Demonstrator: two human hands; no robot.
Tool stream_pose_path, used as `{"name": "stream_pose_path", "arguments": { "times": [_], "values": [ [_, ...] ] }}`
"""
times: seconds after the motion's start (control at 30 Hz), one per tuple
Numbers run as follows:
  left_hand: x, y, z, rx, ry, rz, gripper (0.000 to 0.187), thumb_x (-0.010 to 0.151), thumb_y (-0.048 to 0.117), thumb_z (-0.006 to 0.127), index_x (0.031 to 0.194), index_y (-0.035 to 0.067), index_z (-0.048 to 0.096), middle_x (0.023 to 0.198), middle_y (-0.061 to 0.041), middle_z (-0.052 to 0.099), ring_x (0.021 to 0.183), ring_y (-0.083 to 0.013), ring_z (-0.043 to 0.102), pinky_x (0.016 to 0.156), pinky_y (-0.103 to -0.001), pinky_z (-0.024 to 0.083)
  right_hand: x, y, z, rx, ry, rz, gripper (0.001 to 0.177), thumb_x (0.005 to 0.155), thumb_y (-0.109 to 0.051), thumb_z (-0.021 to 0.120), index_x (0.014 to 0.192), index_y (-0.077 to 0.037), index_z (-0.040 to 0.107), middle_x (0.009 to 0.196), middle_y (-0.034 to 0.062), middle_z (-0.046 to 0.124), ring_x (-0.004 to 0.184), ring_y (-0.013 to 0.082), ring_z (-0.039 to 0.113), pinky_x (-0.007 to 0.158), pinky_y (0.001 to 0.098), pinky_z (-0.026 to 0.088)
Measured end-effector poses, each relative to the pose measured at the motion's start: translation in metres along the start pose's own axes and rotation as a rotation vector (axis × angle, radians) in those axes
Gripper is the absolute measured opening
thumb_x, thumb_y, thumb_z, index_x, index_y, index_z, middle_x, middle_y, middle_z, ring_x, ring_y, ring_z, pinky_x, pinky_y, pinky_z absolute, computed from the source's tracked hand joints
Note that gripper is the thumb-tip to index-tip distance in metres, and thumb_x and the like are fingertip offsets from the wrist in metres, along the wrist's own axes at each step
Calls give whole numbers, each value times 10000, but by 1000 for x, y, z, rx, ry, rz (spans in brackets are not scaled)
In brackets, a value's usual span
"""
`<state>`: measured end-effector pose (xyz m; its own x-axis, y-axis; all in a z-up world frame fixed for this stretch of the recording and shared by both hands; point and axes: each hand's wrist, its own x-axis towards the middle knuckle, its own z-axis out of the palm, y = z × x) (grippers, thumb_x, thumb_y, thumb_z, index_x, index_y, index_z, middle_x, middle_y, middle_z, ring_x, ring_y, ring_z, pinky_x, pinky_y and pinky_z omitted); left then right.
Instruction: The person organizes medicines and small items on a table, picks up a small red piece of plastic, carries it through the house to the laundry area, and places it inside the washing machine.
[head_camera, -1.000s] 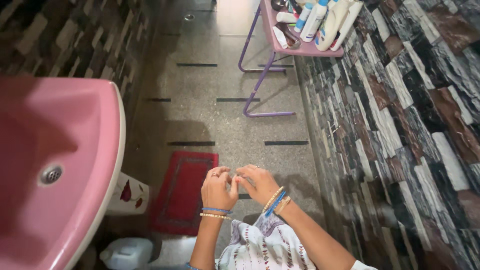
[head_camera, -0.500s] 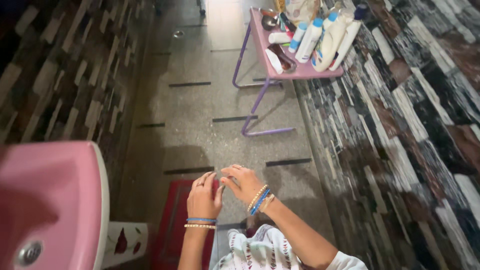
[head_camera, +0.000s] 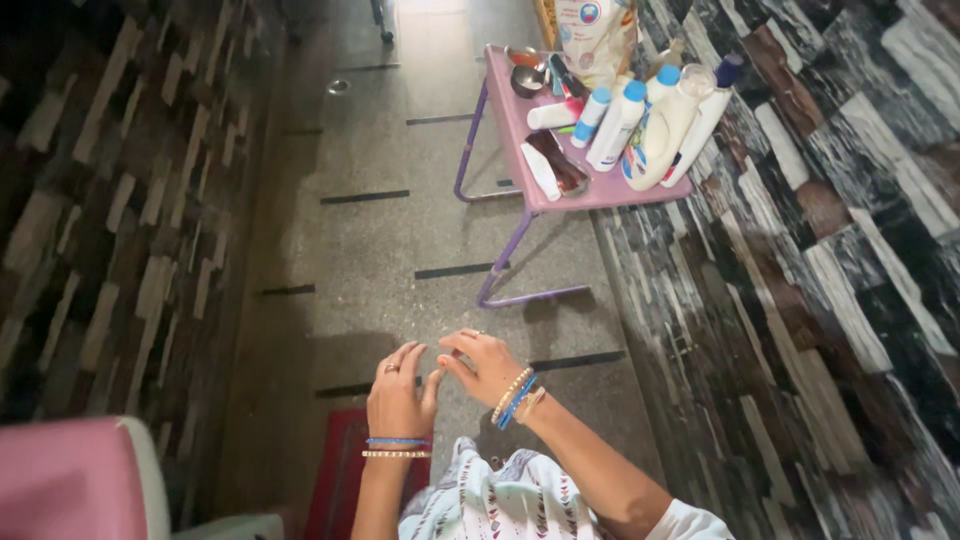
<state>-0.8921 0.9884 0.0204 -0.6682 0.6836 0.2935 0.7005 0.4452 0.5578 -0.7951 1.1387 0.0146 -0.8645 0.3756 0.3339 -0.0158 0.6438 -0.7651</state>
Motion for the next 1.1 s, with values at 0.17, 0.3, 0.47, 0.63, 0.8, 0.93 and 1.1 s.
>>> {"name": "stream_pose_path", "arguments": {
  "times": [0.17, 0.3, 0.47, 0.63, 0.8, 0.93, 1.1],
  "values": [
    [49, -20, 21, -15, -30, 7, 441, 832, 251, 750, 1233, 93, 655, 1297, -120, 670, 1190, -348, 615, 952, -441, 518, 38, 29, 5, -23, 24, 5, 233, 961, -232, 662, 1072, -30, 695, 1009, 165, 711, 904, 369, 696, 779, 443, 552],
    [106, -43, 39, -51, -21, 108, 565, 825, 239, 749, 1341, 75, 585, 1281, -156, 664, 1193, -368, 608, 964, -456, 512, 81, 56, 5, -56, 53, 67, 217, 982, -226, 639, 1070, -37, 700, 990, 163, 715, 905, 369, 695, 775, 442, 549],
    [190, -77, 40, -95, -48, 146, 600, 859, 246, 720, 1398, 50, 543, 1260, -183, 670, 1180, -387, 606, 950, -463, 510, 148, 75, 12, -85, 144, 124, 222, 978, -245, 665, 1073, -54, 723, 996, 154, 730, 905, 354, 706, 776, 433, 559],
    [261, -123, 23, -136, -54, 75, 519, 904, 281, 695, 1356, 55, 581, 1253, -197, 676, 1170, -383, 622, 944, -460, 517, 220, 77, 36, -92, 90, 141, 299, 920, -276, 725, 1093, -33, 709, 1002, 158, 725, 886, 308, 730, 786, 417, 569],
    [316, -173, 14, -117, -68, 142, 498, 898, 245, 674, 1334, 20, 587, 1251, -224, 672, 1165, -423, 615, 965, -485, 497, 289, 81, 72, -54, 113, 135, 306, 924, -276, 717, 1093, -21, 701, 1024, 168, 717, 857, 304, 736, 780, 408, 570],
    [356, -201, 26, -95, -122, 139, 501, 894, 254, 674, 1337, 35, 591, 1248, -223, 669, 1163, -420, 615, 967, -484, 500, 333, 94, 77, 22, 118, 117, 274, 941, -263, 707, 1088, -31, 708, 1017, 156, 723, 874, 298, 746, 782, 393, 577],
    [404, -212, 57, -100, -182, 102, 519, 869, 258, 670, 1346, 70, 591, 1258, -218, 666, 1172, -421, 610, 950, -491, 499, 390, 123, 65, 128, 140, 137, 246, 941, -267, 686, 1049, -51, 731, 952, 151, 709, 838, 316, 719, 735, 401, 569]
  ]
}}
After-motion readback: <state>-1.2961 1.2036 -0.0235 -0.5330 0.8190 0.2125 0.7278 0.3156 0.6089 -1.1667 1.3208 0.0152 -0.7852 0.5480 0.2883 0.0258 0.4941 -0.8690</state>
